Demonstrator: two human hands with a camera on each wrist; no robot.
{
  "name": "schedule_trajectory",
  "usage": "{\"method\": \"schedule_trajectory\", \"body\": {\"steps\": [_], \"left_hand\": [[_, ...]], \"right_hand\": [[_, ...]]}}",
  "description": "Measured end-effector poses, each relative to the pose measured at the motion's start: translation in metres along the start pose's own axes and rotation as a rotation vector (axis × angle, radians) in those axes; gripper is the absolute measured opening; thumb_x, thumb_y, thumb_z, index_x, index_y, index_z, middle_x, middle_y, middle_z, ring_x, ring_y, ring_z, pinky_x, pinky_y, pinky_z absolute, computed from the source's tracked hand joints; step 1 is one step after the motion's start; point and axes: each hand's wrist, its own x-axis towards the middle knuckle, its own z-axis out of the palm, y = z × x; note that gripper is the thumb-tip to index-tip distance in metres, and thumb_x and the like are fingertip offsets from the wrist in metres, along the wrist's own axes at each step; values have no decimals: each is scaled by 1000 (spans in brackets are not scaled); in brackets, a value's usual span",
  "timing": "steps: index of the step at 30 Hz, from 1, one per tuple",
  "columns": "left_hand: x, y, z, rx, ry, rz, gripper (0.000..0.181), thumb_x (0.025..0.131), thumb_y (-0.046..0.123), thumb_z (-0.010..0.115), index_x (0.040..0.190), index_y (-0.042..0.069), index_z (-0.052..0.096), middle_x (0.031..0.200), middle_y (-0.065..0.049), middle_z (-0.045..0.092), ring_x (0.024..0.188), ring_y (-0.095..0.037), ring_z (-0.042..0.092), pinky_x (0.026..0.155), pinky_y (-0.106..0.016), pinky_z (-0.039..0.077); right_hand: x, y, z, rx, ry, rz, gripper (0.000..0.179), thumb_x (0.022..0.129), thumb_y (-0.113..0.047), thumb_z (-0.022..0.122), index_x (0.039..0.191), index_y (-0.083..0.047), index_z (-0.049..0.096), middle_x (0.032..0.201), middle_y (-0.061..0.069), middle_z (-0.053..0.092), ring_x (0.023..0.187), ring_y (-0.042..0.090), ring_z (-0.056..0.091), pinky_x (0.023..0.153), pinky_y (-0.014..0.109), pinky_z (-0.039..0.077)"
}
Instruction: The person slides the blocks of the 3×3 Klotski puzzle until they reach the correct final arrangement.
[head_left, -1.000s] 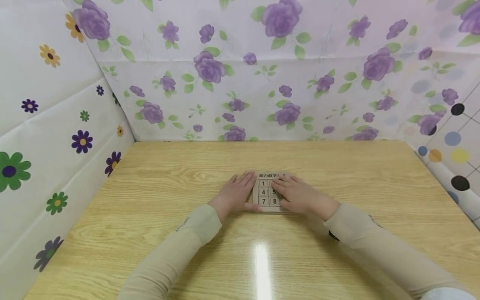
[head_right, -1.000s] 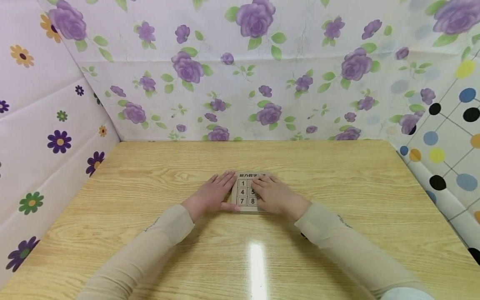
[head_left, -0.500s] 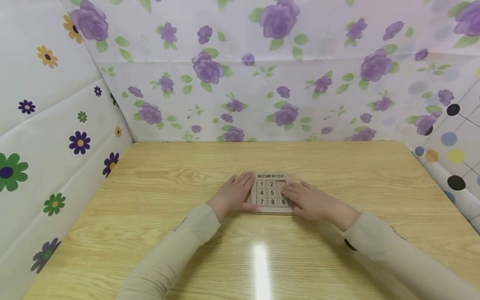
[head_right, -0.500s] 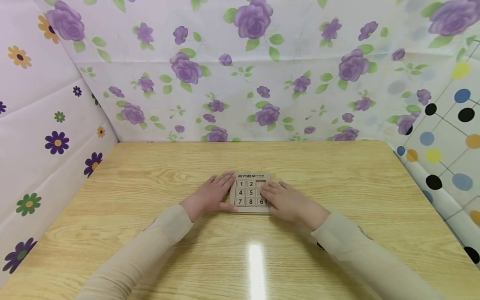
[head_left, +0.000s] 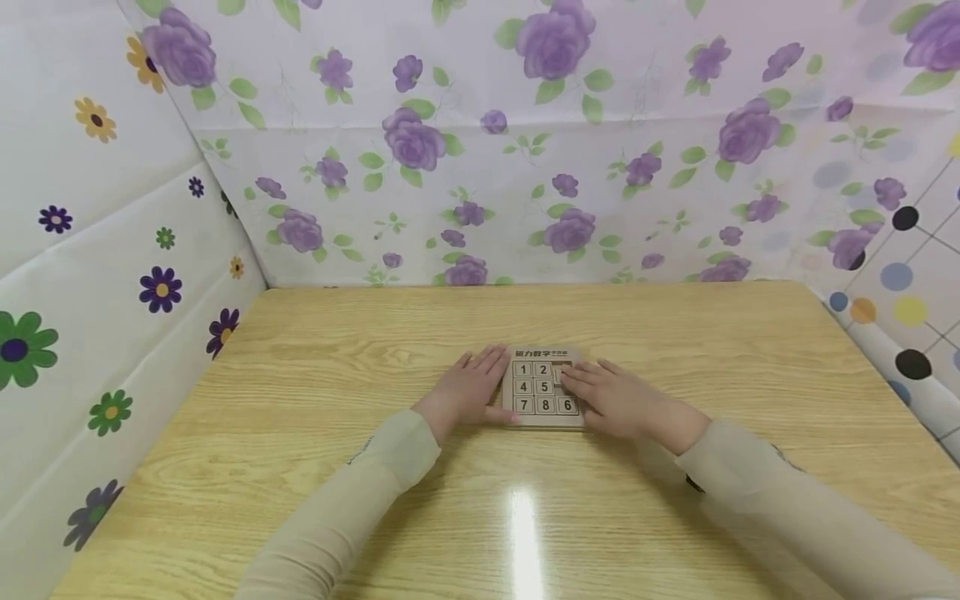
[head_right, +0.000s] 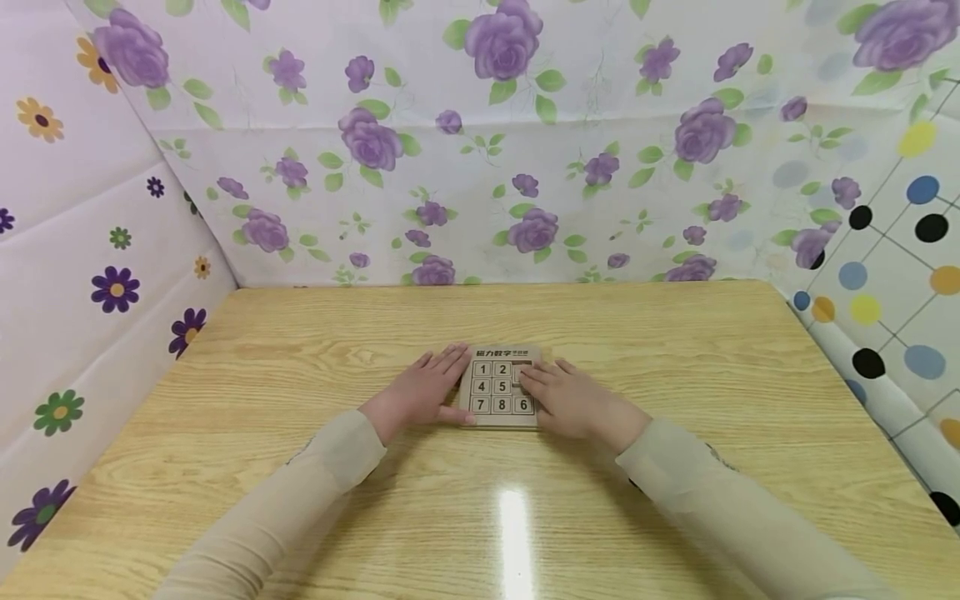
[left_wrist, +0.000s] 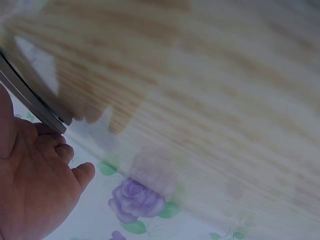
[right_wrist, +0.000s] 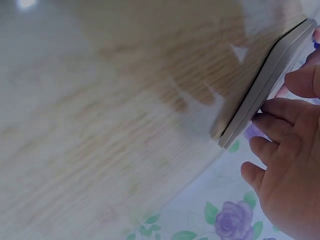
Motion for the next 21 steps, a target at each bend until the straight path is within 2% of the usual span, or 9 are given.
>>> {"method": "schedule_trajectory", "body": {"steps": [10,16,21], "left_hand": [[1,0,0,6,9,6,105,81,75,44,154,10,4,161,-5,2,148,-20,3,121,-42,10],[-1,1,-1,2,13,12,106,81,74,46,154,8,6,161,-7,3,148,-21,4,121,-43,11],[-1,0,-1,5,4,1,106,81,75,45,154,9,5,161,-6,2,148,-21,3,121,-43,10]], "right_hand": [[8,4,-1,-9,-10,28,57,91,-20,48,143,3,39,150,17,36,141,37,29,115,56,21],[0,-1,-3,-6,-8,12,56,93,-19,47,143,2,38,151,18,34,141,37,28,115,56,21],[-13,-11,-5,-27,7,-48,54,92,-18,49,142,1,40,150,17,36,140,37,31,114,56,24]]}}
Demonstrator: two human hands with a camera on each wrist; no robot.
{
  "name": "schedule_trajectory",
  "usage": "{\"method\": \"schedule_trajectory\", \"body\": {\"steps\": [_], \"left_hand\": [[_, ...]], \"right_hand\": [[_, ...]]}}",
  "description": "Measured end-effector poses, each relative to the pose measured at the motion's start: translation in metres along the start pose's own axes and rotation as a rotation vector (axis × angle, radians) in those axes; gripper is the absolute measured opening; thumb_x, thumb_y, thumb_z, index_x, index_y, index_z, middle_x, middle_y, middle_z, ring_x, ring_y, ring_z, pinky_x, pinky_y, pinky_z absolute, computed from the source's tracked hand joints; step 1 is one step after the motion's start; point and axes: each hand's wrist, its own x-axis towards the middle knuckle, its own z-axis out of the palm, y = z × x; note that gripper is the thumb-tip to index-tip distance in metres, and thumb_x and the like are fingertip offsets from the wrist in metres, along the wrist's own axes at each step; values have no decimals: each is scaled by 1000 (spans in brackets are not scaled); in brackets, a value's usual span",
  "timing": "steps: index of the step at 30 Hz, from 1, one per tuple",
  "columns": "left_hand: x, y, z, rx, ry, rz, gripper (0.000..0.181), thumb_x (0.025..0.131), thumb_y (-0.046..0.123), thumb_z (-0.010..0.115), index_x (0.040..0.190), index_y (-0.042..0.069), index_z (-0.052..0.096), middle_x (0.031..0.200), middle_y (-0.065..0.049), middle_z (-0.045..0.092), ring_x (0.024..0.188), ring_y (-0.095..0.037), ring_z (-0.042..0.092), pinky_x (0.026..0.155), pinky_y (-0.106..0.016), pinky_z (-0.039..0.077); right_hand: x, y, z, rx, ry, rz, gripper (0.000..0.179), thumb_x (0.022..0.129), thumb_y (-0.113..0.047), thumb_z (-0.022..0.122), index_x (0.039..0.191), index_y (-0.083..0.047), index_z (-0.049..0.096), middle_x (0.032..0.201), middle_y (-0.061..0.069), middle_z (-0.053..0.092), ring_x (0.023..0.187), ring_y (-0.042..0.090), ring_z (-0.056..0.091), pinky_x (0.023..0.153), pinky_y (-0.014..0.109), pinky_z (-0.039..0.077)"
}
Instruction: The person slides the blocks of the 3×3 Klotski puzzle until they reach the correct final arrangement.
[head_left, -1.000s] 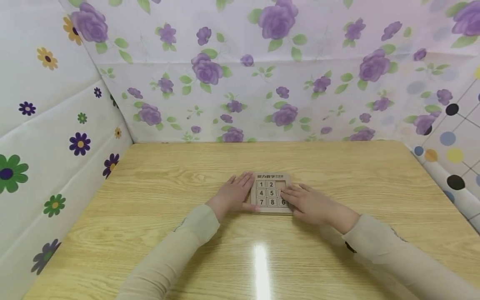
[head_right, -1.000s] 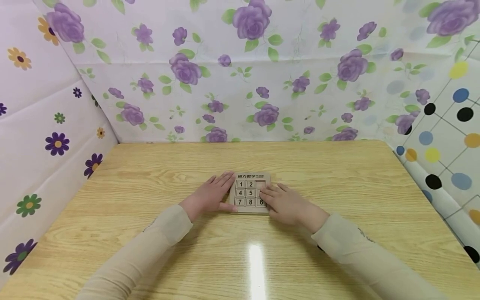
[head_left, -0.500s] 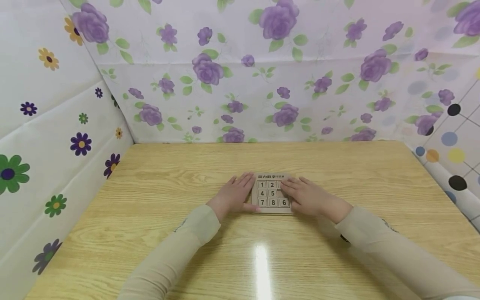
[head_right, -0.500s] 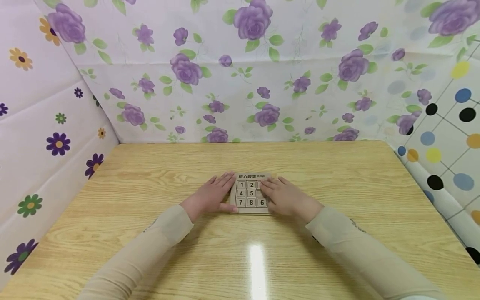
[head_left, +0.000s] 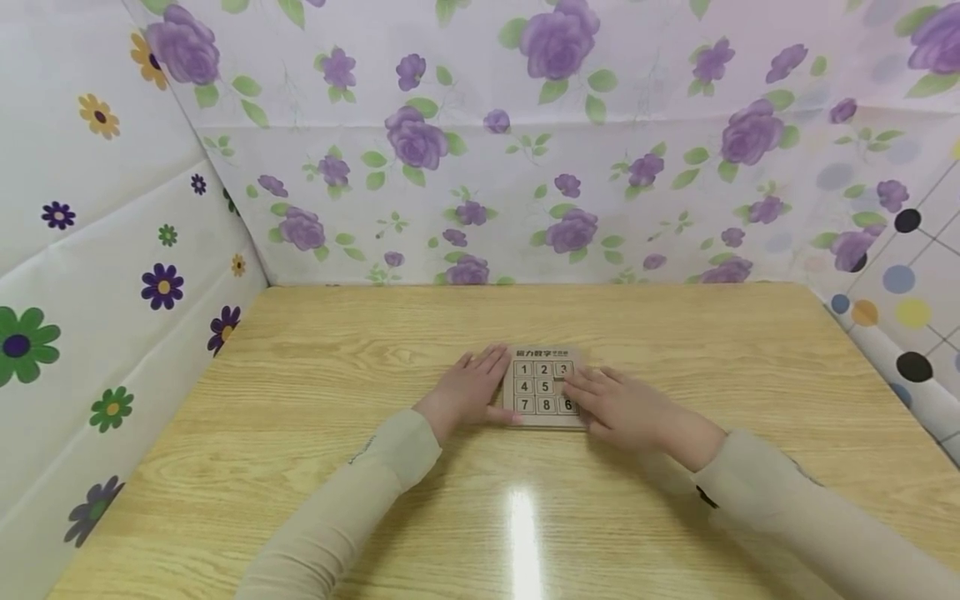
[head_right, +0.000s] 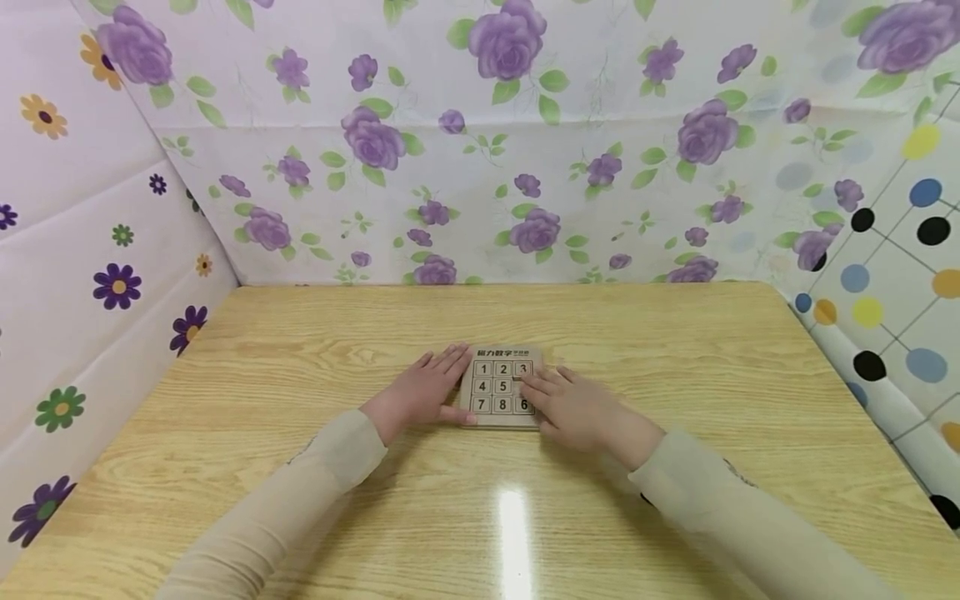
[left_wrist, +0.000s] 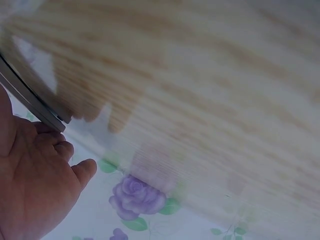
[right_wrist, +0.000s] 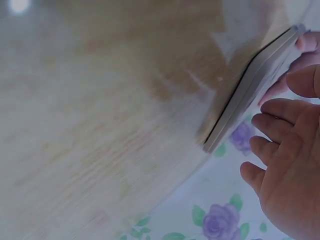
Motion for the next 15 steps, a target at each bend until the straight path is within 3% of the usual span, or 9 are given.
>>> {"method": "schedule_trajectory", "body": {"steps": [8,15], "left_hand": [[1,0,1,-5,-8,-10,106,81,74,45,154,10,3,161,-5,0,148,-20,2,121,-42,9],[1,0,1,-11,-5,-6,106,81,74,45,154,10,3,161,-6,1,148,-20,2,121,-43,9]], "right_hand": [[-19,-14,3,-20,-29,-26,54,92,-19,50,141,2,42,148,16,40,138,35,34,114,54,25],[-22,-15,7,-52,-7,-26,53,93,-20,51,140,3,43,147,16,42,137,35,37,113,54,28]]}}
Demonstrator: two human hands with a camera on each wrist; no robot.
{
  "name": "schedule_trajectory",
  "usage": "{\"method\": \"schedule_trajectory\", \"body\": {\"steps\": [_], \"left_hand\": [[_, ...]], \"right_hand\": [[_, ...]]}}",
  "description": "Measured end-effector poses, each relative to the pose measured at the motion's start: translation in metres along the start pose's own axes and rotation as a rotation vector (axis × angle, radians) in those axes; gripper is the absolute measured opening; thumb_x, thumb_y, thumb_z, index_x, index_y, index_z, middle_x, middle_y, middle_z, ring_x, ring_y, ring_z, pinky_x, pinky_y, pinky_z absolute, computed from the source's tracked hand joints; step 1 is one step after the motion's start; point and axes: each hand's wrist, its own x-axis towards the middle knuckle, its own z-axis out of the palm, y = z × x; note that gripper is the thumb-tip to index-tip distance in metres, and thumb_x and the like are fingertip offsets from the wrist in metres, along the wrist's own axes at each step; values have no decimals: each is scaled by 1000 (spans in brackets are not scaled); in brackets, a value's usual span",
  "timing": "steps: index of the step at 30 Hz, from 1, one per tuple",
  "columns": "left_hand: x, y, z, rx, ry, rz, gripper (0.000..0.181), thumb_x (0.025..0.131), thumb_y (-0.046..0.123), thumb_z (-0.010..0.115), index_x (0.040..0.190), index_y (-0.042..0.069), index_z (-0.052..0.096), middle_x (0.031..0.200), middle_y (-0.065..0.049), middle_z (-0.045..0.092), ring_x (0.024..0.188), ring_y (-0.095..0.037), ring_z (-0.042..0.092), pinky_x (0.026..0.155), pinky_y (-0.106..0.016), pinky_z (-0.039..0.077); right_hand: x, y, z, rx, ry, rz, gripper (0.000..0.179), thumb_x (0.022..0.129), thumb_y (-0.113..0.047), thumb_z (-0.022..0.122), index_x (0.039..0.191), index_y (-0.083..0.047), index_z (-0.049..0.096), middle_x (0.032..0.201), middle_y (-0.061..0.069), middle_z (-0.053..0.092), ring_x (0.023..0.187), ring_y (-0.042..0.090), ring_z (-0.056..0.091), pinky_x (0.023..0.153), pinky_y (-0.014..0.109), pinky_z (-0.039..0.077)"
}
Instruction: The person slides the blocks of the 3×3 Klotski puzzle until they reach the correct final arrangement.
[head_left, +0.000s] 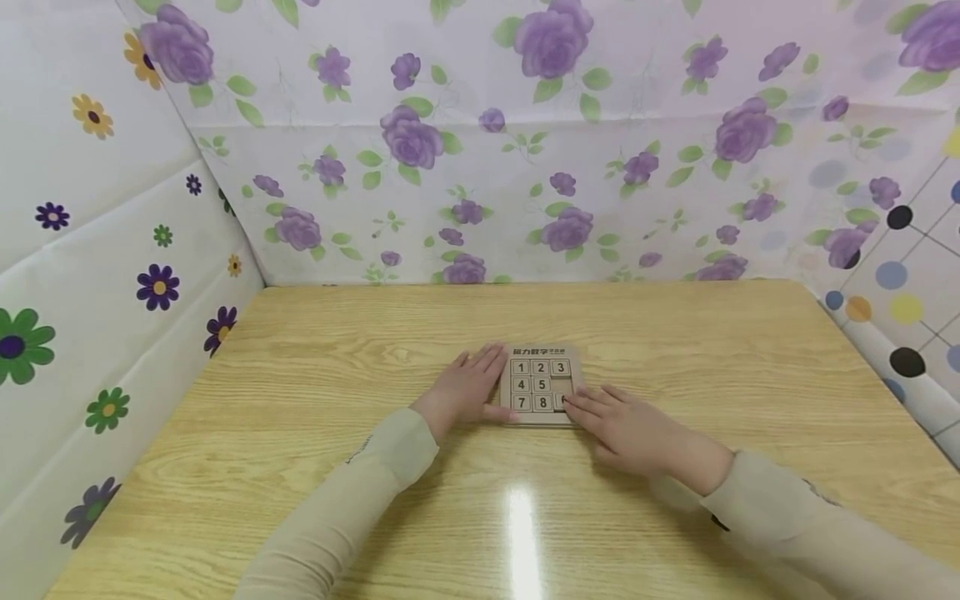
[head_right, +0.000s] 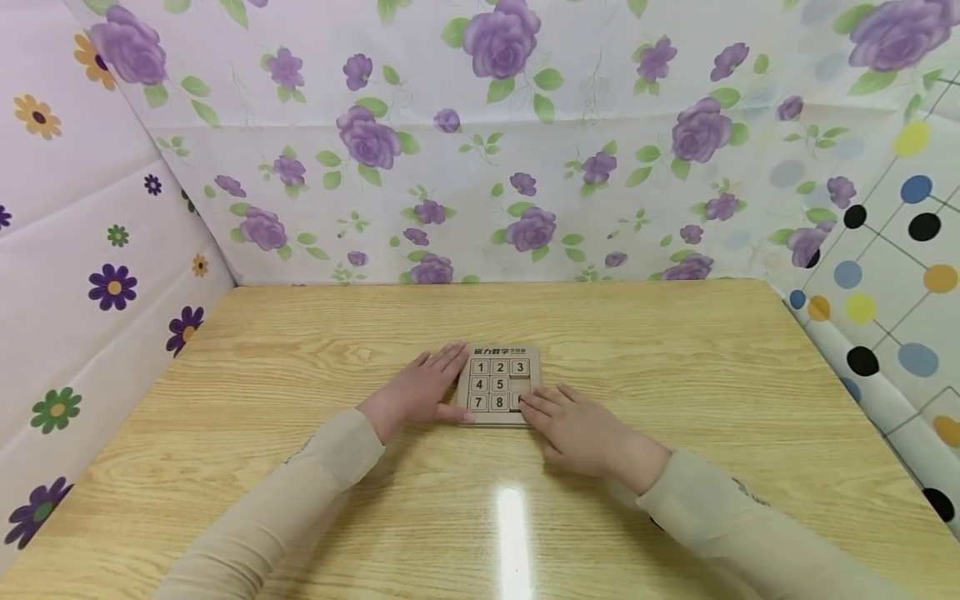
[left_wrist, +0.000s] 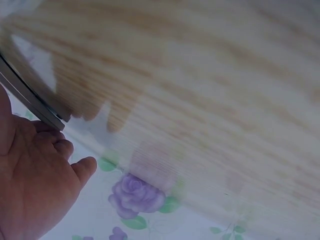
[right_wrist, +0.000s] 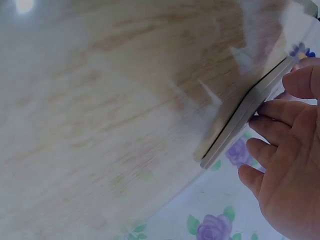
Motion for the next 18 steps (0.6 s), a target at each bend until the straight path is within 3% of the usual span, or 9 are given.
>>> {"method": "schedule_trajectory", "body": {"steps": [12,18], "left_hand": [[2,-1,1,-40,12,17,105,82,72,49,154,8,7,161,-8,4,148,-22,5,120,-44,11],[2,-4,0,-94,24,0,106,81,70,53,154,8,7,161,-7,6,148,-22,5,120,-45,11]], "right_hand": [[16,12,1,-15,21,38,51,93,-18,46,139,3,44,147,17,42,137,36,36,112,55,28],[23,15,3,39,43,48,52,93,-20,49,139,2,45,146,17,43,136,37,36,111,57,29]]}}
